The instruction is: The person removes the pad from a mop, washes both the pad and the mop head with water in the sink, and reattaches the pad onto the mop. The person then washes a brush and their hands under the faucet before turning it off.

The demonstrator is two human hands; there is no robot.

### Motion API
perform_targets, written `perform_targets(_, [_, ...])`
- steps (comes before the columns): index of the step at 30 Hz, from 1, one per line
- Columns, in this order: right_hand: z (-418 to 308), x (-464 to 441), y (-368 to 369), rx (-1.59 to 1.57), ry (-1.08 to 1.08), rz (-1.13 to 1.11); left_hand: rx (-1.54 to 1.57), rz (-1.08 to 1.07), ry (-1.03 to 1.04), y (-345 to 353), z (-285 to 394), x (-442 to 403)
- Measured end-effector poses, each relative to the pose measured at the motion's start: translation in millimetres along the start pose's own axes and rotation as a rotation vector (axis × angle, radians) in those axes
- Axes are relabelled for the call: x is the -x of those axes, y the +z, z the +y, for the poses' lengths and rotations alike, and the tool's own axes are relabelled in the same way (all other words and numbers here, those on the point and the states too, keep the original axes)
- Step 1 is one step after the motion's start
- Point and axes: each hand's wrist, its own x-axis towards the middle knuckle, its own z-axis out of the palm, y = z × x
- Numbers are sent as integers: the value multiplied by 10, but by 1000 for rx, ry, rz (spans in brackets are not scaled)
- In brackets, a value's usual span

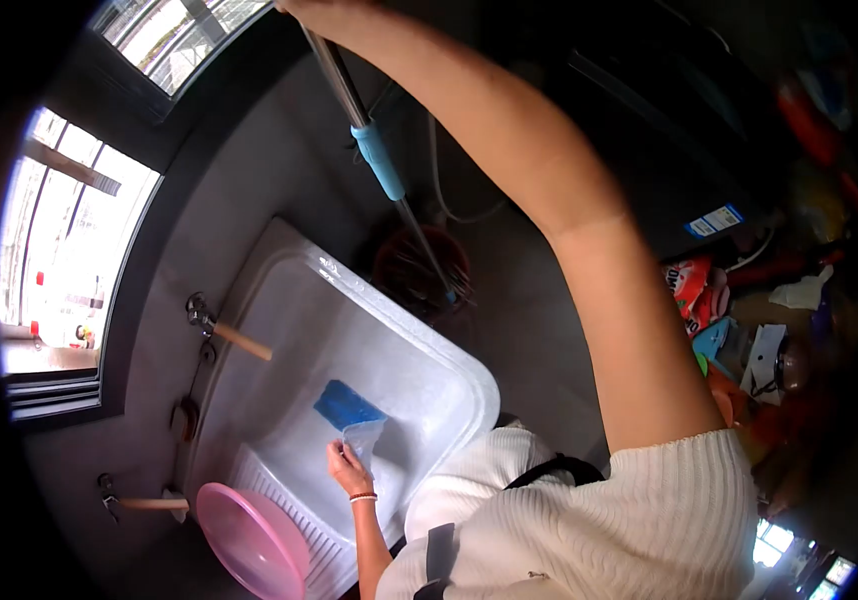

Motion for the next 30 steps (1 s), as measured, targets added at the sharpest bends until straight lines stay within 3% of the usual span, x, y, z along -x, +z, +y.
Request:
perform_targets(1, [69,13,-11,51,53,-26,10,-1,-11,-11,3,18])
perform_targets(3, [494,8,26,83,-52,-49,21,13,-9,-2,3,2])
perform_targets(4, [689,70,149,19,-142,61,19,27,0,-3,-23,17])
perform_targets(7, [651,322,15,-270,277,-161,-4,89,2,33,-191,47])
perform_targets(9, [909,403,-34,-113,310,-250,4,68,-53,18,-173,70])
perform_targets(18, [1306,529,126,-286,677,-358,62,105,-70,24,-149,67])
perform_targets(30, [1465,465,347,-300,783,-353,153,179,-93,56,-117,83])
